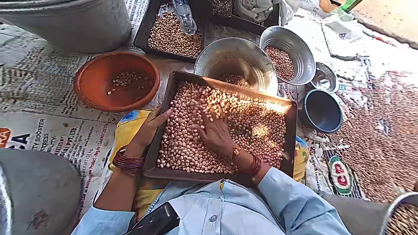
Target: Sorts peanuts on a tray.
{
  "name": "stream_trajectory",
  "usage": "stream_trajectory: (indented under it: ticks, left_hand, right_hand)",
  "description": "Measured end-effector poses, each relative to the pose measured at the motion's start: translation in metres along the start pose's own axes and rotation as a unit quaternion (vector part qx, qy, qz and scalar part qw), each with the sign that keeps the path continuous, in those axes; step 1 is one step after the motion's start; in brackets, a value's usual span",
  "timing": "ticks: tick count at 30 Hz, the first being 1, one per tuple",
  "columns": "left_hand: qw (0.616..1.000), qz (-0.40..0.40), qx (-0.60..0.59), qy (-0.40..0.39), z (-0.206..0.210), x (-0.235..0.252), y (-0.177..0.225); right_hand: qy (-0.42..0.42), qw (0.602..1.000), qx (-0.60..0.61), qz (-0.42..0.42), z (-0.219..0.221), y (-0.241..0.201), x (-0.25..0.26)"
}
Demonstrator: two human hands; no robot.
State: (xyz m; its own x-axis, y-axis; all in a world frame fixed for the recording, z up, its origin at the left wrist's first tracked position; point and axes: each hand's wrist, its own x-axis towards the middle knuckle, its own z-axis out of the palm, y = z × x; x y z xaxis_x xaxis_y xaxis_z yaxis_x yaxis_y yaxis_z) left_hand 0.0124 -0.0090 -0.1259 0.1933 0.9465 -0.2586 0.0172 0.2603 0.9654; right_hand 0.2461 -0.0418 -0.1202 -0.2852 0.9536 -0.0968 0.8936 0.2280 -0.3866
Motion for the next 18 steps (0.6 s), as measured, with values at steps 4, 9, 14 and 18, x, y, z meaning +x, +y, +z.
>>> stream_trajectory:
  ticks: [4,9,14,18]
  left_hand:
    - [1.000,-0.002,0.010,0.011,0.003,-0.002,0.006]
    - [1.000,0.005,-0.010,-0.004,0.003,0.004,0.008]
    - [1.000,0.014,-0.019,-0.015,0.004,0.006,0.008]
    - [1.000,0.006,-0.016,-0.006,0.003,0.004,0.007]
  right_hand:
    - [-0.008,0.994,-0.041,-0.097,-0.001,0.009,-0.070]
    - [0.023,0.984,-0.178,0.020,-0.036,0.076,-0.151]
    - [0.036,0.970,-0.171,0.166,-0.049,0.121,-0.099]
    - [0.016,0.977,-0.114,0.177,-0.035,0.071,-0.019]
